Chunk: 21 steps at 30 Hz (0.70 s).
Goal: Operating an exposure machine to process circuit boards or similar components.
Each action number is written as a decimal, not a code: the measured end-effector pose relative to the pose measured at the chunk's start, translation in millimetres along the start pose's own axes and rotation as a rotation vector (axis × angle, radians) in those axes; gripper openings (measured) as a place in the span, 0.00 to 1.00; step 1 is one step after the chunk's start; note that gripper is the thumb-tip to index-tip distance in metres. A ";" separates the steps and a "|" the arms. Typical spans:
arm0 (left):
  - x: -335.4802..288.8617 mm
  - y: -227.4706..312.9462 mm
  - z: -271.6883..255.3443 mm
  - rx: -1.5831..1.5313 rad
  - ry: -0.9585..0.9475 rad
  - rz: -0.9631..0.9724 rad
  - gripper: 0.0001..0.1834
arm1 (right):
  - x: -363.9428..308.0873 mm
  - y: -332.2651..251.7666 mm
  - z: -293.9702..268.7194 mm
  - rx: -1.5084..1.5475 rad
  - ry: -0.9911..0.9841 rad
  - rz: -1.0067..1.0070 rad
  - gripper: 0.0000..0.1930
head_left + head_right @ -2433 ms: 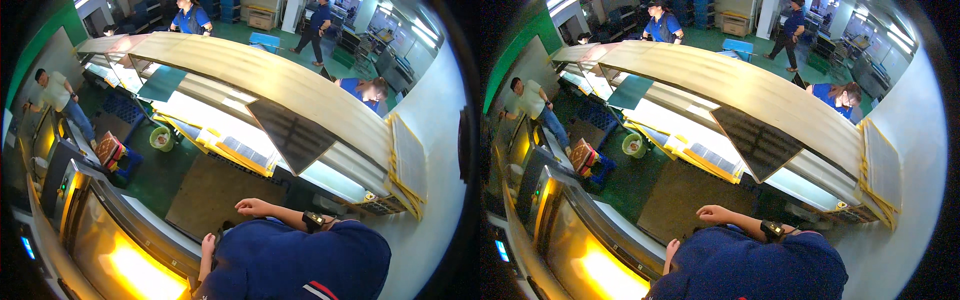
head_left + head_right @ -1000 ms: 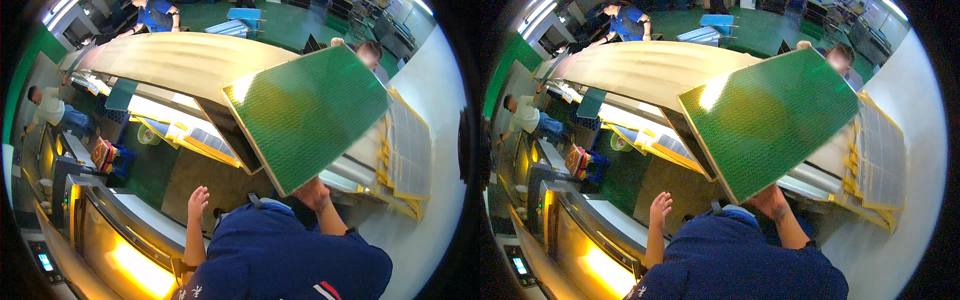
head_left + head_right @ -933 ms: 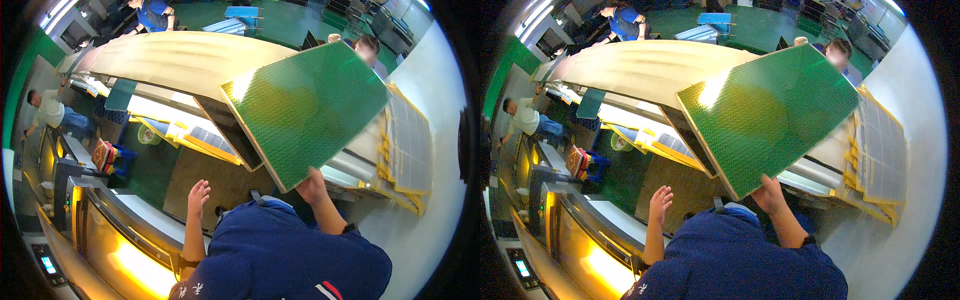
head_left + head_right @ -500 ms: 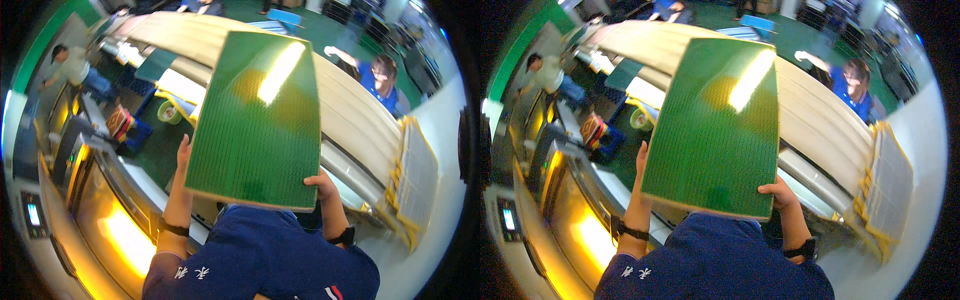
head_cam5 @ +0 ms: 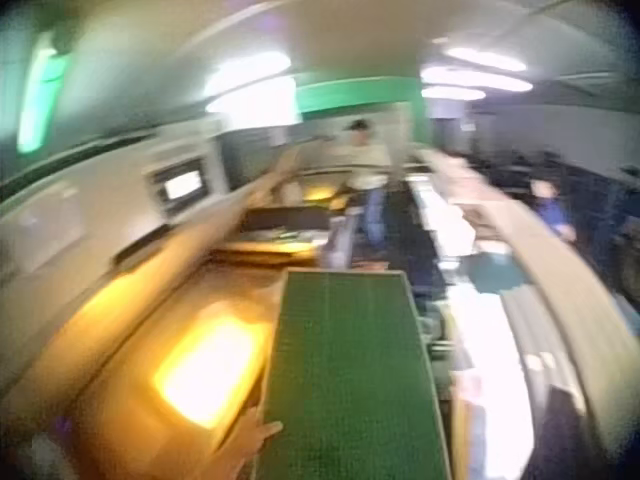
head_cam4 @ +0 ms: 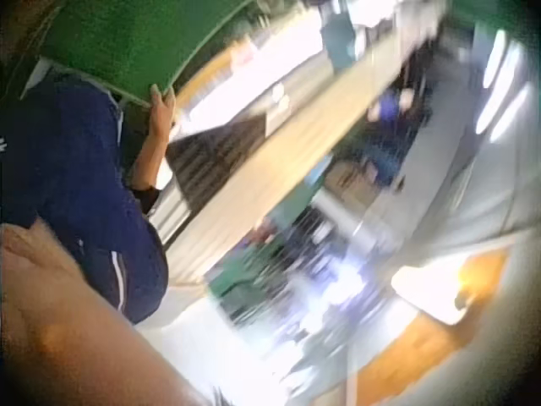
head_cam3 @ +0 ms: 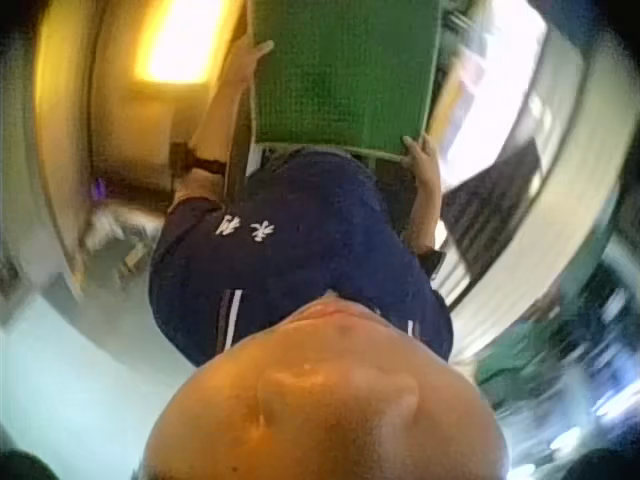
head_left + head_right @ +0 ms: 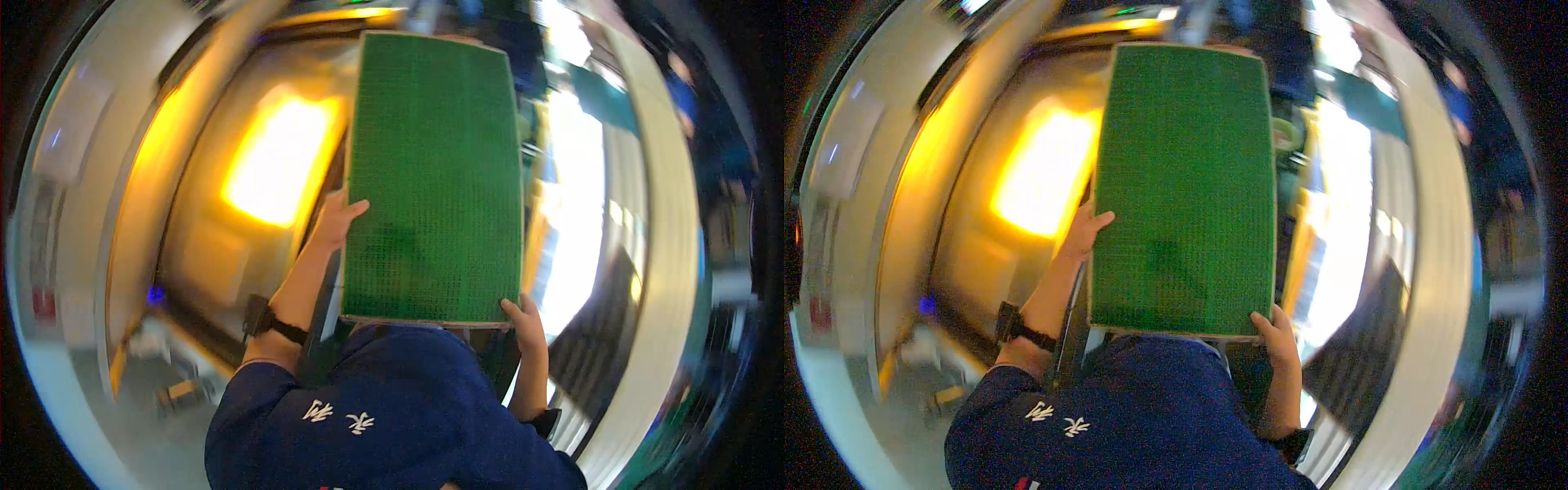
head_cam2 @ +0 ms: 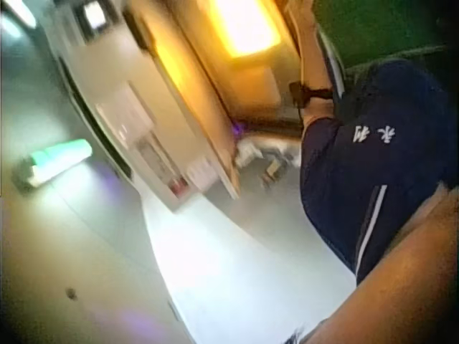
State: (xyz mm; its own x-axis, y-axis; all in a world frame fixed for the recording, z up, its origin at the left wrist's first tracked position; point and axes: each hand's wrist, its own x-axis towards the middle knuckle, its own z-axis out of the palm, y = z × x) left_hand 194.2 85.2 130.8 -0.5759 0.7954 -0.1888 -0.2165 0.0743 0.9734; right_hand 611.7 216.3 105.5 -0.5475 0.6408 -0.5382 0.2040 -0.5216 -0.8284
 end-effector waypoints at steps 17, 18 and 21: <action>-174.3 -81.4 -304.3 -0.027 1.326 -0.655 0.35 | 286.6 -1.9 433.2 -0.427 -0.754 0.247 0.16; -171.9 -82.5 -305.3 -0.040 1.332 -0.663 0.35 | 301.7 6.9 455.3 -0.465 -0.751 0.254 0.17; -134.7 -84.7 -284.3 0.963 1.309 -0.709 0.42 | 338.8 36.6 490.4 -0.486 -0.750 0.289 0.19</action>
State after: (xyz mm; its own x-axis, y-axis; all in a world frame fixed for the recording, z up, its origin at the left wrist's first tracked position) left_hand 65.9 -199.2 37.0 -0.8836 -0.4632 -0.0691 -0.4612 0.8352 0.2996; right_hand 35.7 138.0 -31.2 -0.7685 -0.0953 -0.6327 0.6373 -0.2029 -0.7435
